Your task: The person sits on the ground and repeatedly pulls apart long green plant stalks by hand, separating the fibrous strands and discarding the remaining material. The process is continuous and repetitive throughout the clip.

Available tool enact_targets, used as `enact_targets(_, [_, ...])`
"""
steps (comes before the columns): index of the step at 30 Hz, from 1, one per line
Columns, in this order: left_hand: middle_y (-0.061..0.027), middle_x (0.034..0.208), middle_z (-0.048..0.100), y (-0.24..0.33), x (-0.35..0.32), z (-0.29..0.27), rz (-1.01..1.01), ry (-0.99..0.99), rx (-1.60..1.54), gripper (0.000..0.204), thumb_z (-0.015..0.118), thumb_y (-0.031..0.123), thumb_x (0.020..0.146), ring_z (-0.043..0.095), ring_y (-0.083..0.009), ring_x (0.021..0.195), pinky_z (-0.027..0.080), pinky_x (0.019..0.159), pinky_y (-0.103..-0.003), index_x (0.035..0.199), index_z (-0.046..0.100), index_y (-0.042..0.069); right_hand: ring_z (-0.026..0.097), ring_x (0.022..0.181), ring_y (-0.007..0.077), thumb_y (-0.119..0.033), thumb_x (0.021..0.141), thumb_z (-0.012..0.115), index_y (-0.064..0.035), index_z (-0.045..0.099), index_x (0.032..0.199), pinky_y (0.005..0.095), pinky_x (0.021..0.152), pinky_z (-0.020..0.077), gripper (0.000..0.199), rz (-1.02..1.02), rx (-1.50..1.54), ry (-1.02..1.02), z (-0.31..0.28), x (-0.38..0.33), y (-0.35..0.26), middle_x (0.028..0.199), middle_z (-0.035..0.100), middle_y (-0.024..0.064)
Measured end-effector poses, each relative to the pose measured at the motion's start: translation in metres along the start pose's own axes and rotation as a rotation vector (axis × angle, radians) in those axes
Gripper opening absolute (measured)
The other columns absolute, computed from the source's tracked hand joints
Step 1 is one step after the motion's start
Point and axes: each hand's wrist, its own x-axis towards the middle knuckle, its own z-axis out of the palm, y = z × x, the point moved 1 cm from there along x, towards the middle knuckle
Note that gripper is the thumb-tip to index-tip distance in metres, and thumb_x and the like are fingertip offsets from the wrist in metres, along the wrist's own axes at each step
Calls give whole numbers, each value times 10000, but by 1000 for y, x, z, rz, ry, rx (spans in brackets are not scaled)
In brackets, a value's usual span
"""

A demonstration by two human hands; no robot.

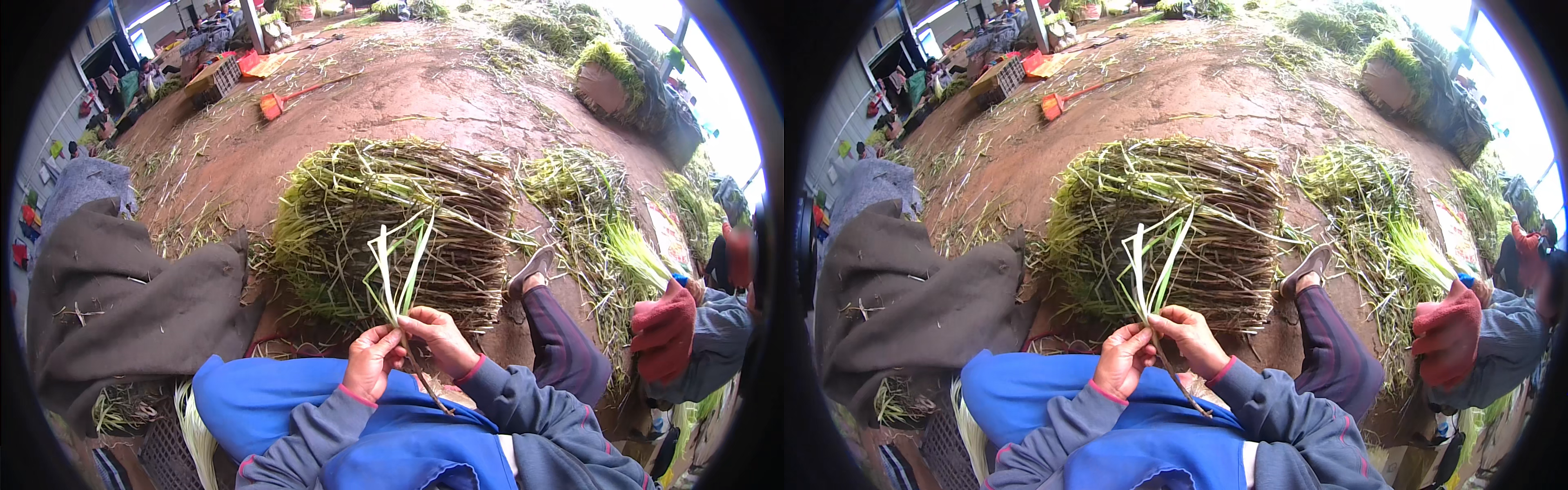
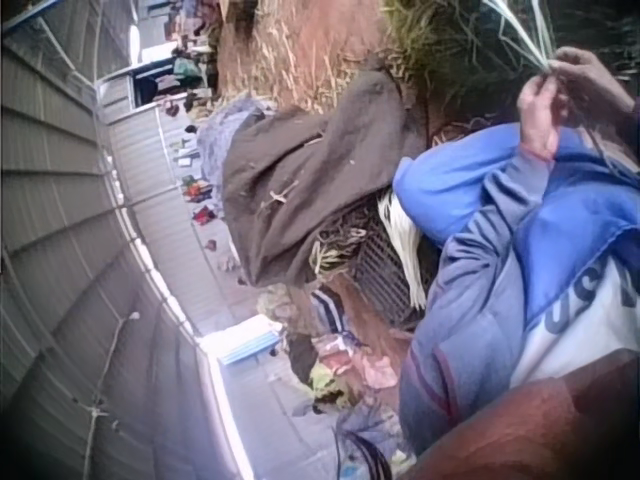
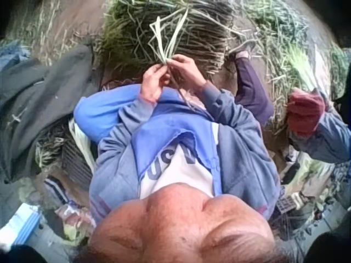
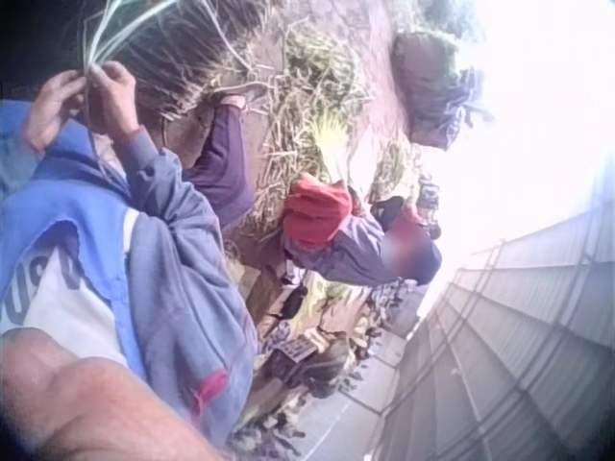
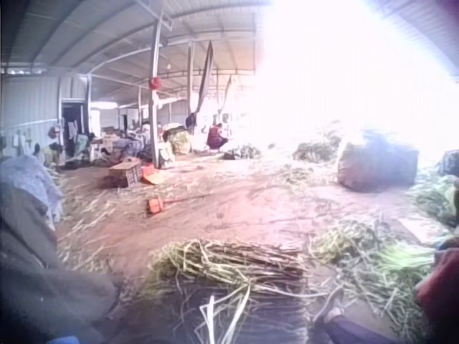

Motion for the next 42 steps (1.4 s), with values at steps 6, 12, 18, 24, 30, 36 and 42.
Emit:
enact_targets(6, [-92, 915, 685, 23, -7, 3, 160, 85, -45, 95, 623, 79, 912, 648, -123, 705, 537, 582, -243, 962, 655, 6, 556, 686, 73, -82, 860, 679, -4, 671, 900, 226, 632, 451, 88, -114, -47, 110, -52, 13, 41, 799, 642, 6])
enact_targets(12, [-106, 939, 678, 65, -15, -1, 407, 82, -23, 107, 605, 89, 925, 664, -132, 734, 581, 672, -252, 976, 651, 6, 628, 746, 267, -175, 777, 671, -41, 657, 844, 394, 679, 501, 151, -48, -1418, 837, -235, 14, 37, 806, 640, 117])
enact_targets(18, [-101, 848, 686, 47, -16, 9, 313, 85, 111, 94, 637, 61, 899, 654, -133, 669, 571, 645, -259, 937, 660, -22, 610, 944, 304, -212, 736, 748, -86, 676, 986, 414, 825, 492, 289, -495, -1484, 628, -162, 3, -12, 1017, 630, 133])
enact_targets(24, [-90, 833, 694, 11, -13, 14, 184, 98, 262, 64, 661, 56, 876, 658, -151, 654, 561, 626, -267, 919, 661, 8, 579, 887, 95, -224, 906, 662, 22, 654, 1014, 248, 778, 475, 269, -274, -387, -60, -1, 2, -5, 918, 640, 50])
enact_targets(30, [-71, 809, 677, 6, -6, -8, 69, 198, -64, 52, 648, 66, 886, 654, -145, 659, 550, 581, -265, 927, 633, 38, 596, 784, 91, -204, 965, 572, -16, 624, 957, 241, 718, 471, 195, -478, -105, 223, 20, -1, -13, 885, 646, 28])
enact_targets(36, [-58, 792, 647, -4, 9, -52, 52, 384, -84, 46, 635, 78, 895, 630, -136, 661, 546, 583, -278, 881, 600, 50, 630, 623, 160, -211, 1011, 458, -45, 557, 934, 304, 590, 551, 208, -933, 169, 328, -11, -27, -149, 822, 626, 104])
enact_targets(42, [-105, 838, 630, -12, 20, -76, 68, 517, -68, 191, 639, 192, 909, 638, -213, 780, 554, 676, -353, 870, 586, 13, 417, 489, 52, -227, 1018, 448, -60, 581, 937, 203, 430, 361, 229, -1172, 209, 169, -21, -67, -234, 691, 540, 4])
